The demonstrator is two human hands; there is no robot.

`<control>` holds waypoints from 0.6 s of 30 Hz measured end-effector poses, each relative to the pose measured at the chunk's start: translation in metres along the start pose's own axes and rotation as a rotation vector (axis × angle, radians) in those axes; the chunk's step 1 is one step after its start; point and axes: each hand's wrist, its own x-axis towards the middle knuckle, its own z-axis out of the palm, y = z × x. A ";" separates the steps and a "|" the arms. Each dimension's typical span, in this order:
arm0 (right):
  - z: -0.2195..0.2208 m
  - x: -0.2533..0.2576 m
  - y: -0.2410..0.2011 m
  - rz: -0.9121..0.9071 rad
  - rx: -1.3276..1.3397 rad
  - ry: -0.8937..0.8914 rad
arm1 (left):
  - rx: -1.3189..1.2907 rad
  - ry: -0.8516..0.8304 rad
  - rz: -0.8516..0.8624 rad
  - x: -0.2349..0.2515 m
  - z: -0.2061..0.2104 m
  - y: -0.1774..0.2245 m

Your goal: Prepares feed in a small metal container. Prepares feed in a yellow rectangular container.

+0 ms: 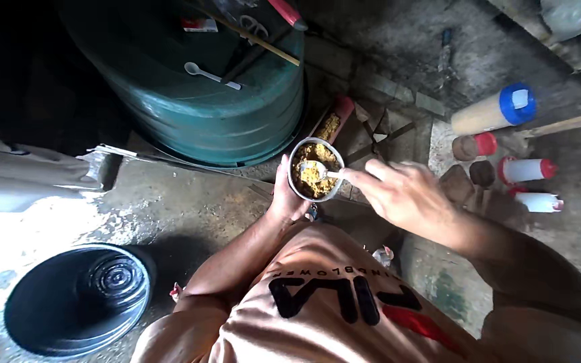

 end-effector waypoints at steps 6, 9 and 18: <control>0.021 0.011 0.002 0.016 -0.093 -0.160 | 0.082 -0.041 0.049 0.003 -0.005 0.006; 0.007 0.014 0.002 -0.007 -0.146 -0.216 | 0.102 -0.033 0.040 0.005 -0.011 0.003; 0.005 0.018 0.000 0.127 -0.018 -0.010 | 0.162 -0.056 0.141 0.008 -0.007 0.008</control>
